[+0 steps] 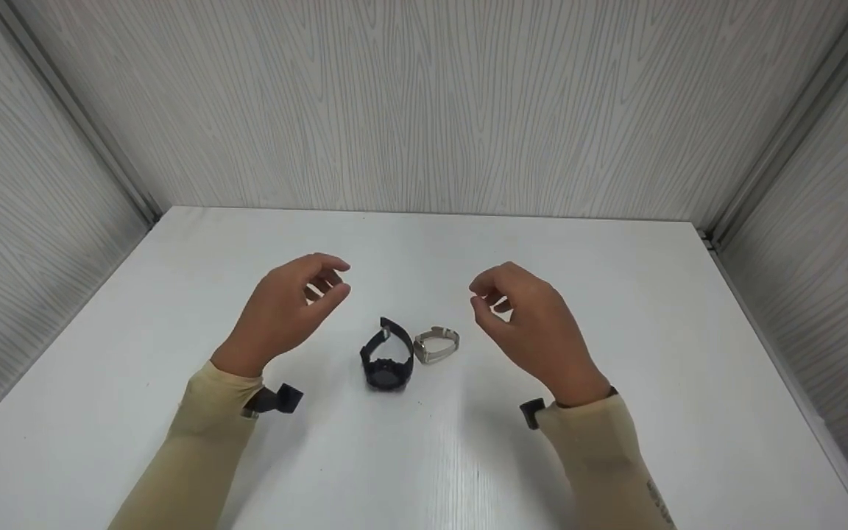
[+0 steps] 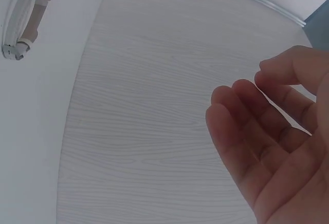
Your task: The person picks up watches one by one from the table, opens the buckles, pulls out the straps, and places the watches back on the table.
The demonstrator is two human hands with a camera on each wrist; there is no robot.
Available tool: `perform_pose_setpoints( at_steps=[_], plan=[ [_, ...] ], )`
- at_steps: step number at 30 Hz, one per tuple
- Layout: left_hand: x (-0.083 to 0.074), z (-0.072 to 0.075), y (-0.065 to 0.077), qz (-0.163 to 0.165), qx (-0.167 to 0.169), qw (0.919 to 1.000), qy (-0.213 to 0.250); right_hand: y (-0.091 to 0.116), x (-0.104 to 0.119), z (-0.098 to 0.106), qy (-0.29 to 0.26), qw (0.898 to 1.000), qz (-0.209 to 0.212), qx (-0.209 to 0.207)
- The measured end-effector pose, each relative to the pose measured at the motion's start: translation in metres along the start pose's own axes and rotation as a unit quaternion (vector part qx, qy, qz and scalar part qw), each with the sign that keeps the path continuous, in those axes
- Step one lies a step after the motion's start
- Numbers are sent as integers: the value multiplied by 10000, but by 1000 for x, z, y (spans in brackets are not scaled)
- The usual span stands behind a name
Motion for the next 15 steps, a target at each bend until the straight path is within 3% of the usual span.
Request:
perform_pose_setpoints(
  at_steps=[10, 15],
  plan=[
    [8, -9, 2, 209, 405, 9988, -159, 0, -14, -14, 232, 9989, -323, 229],
    [9, -14, 3, 341, 649, 9972, -157, 1, -26, -31, 283, 9951, -714, 622]
  ],
)
Point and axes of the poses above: each hand's wrist, its own y-axis away from the middle knuckle, its own z-axis out of the back of the hand, x = y × z, the point moved 8 cm from there along -y, towards the middle knuckle
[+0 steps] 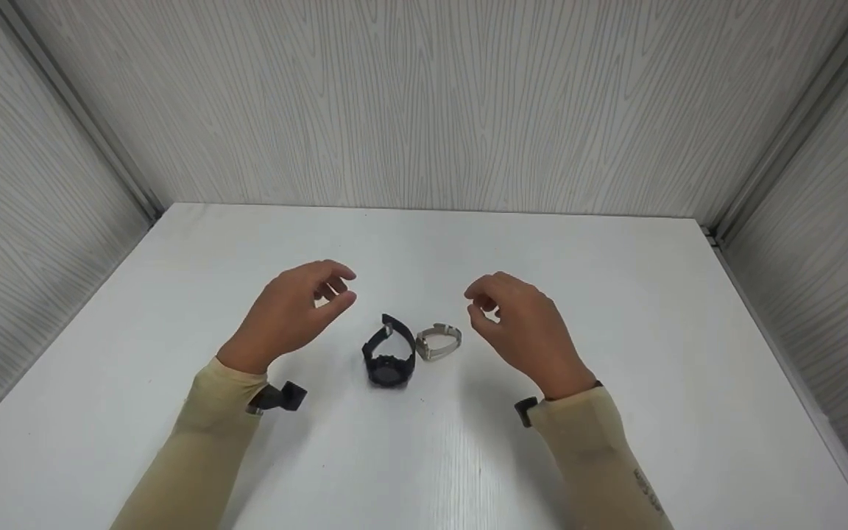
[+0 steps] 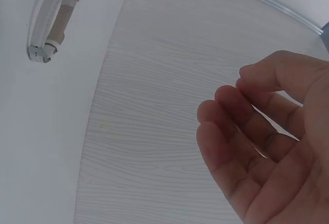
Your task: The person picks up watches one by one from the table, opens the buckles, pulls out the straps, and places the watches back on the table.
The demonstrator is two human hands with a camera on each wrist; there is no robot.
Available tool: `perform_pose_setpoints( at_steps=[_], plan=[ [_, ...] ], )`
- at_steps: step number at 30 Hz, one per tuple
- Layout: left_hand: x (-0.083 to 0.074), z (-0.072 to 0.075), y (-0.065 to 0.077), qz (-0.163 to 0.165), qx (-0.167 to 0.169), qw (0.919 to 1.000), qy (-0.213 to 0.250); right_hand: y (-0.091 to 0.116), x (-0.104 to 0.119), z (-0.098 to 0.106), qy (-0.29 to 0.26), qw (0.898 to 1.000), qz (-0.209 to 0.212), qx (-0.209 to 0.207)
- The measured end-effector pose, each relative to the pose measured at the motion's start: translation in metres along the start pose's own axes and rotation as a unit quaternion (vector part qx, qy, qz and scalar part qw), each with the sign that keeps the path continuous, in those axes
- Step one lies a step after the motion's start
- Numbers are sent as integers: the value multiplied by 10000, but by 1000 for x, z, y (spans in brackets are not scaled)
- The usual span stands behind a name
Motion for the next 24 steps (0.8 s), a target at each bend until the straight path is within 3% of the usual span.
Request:
perform_pose_setpoints(
  at_steps=[5, 10, 19, 24],
  plan=[
    [-1, -7, 0, 84, 269, 9996, -30, -2, -18, -30, 13, 9965, -347, 760],
    [-3, -13, -1, 146, 413, 9990, -38, 1, -40, -58, 89, 9858, -666, 1539],
    [-6, -23, -1, 53, 593, 9982, -97, 13, -53, -89, -160, 9690, -653, 2379],
    [-9, -27, 0, -10, 668, 9977, -110, 18, -57, -95, -333, 9647, -678, 2521]
  ],
)
Point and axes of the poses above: each hand's wrist, its own y-axis away from the middle knuckle, its own z-axis out of the back of the hand, x = y × z, the point moved 8 cm from there along -y, towards the middle knuckle
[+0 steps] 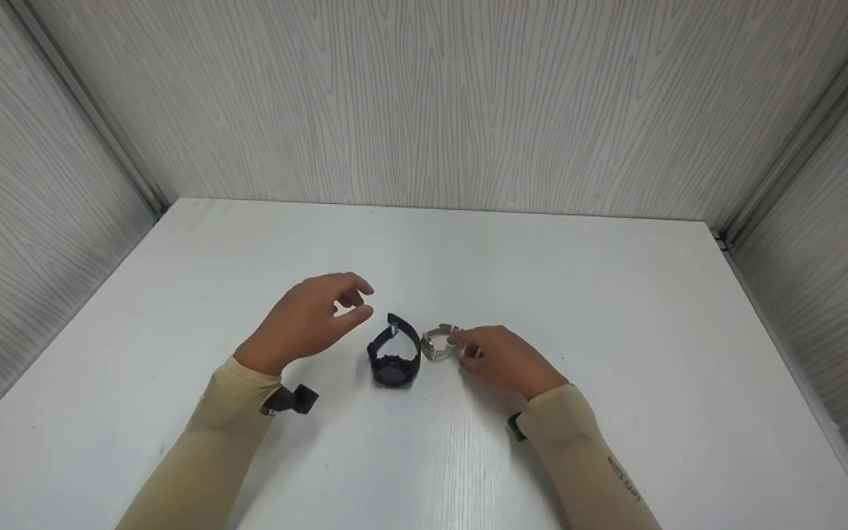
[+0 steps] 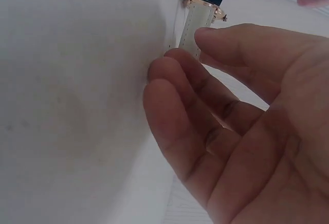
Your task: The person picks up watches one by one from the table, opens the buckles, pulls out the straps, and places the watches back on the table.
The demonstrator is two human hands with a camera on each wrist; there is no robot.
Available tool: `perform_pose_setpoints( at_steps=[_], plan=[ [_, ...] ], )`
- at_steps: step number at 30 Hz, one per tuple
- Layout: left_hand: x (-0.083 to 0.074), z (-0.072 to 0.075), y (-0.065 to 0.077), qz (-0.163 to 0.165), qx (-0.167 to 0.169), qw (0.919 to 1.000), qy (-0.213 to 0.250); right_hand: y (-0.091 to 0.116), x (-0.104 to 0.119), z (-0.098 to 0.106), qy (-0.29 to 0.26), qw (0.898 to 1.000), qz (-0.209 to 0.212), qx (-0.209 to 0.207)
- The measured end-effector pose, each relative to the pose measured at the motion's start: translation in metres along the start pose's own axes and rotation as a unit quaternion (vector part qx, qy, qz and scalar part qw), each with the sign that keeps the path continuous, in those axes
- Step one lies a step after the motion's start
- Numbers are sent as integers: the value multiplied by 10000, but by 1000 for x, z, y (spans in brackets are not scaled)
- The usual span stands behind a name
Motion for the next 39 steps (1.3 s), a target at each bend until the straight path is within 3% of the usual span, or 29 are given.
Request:
perform_pose_setpoints(
  at_steps=[13, 18, 22, 26, 32, 35, 39],
  plan=[
    [-3, -4, 2, -75, 54, 10000, -27, -1, 1, 1, 193, 9994, 49, -278],
    [-4, -5, 1, -80, 80, 9999, -126, -1, 5, 12, 520, 9962, 278, -637],
    [-5, -4, 0, -123, -47, 9999, -47, 7, 14, 34, 570, 9903, 514, -1156],
    [-8, -1, -2, -211, -241, 9993, 186, 23, 37, 59, 633, 9739, 1196, -1822],
    [-21, 8, -2, -587, -609, 9936, 754, 48, 79, 79, 804, 9334, 2485, -2461],
    [-29, 13, 0, -761, -767, 9887, 1041, 53, 95, 79, 970, 9243, 2766, -2445],
    [-38, 14, 1, -887, -689, 9844, 1353, 54, 107, 74, 1086, 9222, 2948, -2253]
  ],
)
Point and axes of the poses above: each hand's wrist, its own y-axis away from the middle knuckle, its own z-axis out of the back of the hand, x = y × z, the point moved 8 cm from there along -y, towards the middle knuckle
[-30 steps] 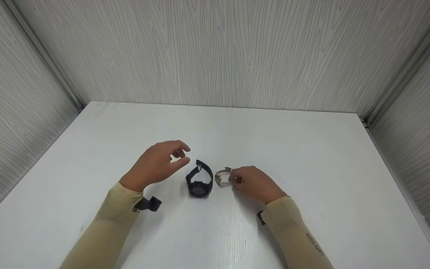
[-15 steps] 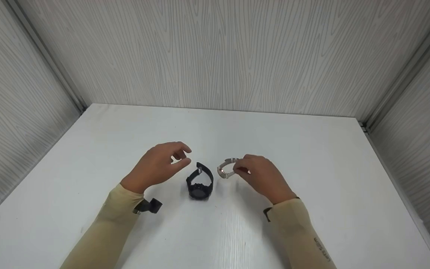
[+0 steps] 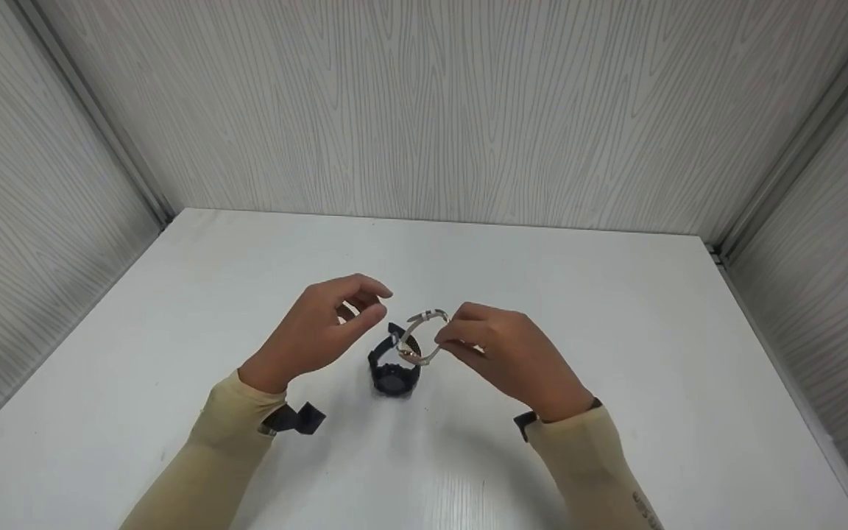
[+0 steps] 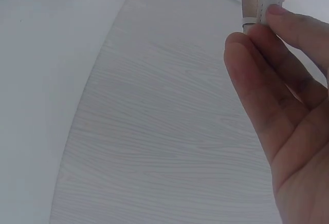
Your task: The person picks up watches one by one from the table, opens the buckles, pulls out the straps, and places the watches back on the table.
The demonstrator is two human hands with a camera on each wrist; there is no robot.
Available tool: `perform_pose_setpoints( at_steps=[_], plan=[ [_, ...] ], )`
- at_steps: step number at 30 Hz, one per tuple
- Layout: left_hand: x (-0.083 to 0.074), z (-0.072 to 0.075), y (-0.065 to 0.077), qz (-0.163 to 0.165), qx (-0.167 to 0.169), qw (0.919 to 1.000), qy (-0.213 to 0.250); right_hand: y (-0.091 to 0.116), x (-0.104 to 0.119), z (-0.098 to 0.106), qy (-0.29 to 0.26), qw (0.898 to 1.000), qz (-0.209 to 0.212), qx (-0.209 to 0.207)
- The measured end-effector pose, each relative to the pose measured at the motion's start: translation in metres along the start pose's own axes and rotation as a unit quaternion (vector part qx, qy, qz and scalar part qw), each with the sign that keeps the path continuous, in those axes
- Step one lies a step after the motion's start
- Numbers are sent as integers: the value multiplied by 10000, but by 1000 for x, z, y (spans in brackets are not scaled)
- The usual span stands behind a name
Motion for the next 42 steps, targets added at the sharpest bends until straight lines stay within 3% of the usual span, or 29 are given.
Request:
perform_pose_setpoints(
  at_steps=[10, 18, 29, 42],
  plan=[
    [0, -10, 1, 119, 356, 9992, 135, 0, 2, -7, 24, 9997, -11, 230],
    [2, -17, 1, 295, 522, 9980, 174, -1, 8, -6, -103, 9994, 315, 18],
    [1, -25, 1, 364, 772, 9950, 510, -3, 20, -2, -148, 9984, 539, 39],
    [-2, -30, 1, 205, 983, 9922, 741, -6, 29, -5, -215, 9978, 607, 179]
  ],
)
Point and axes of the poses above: each hand's wrist, its own y-axis away from the middle knuckle, its own z-axis out of the back of the hand, x = y × z, the point moved 8 cm from there along -y, towards the middle knuckle
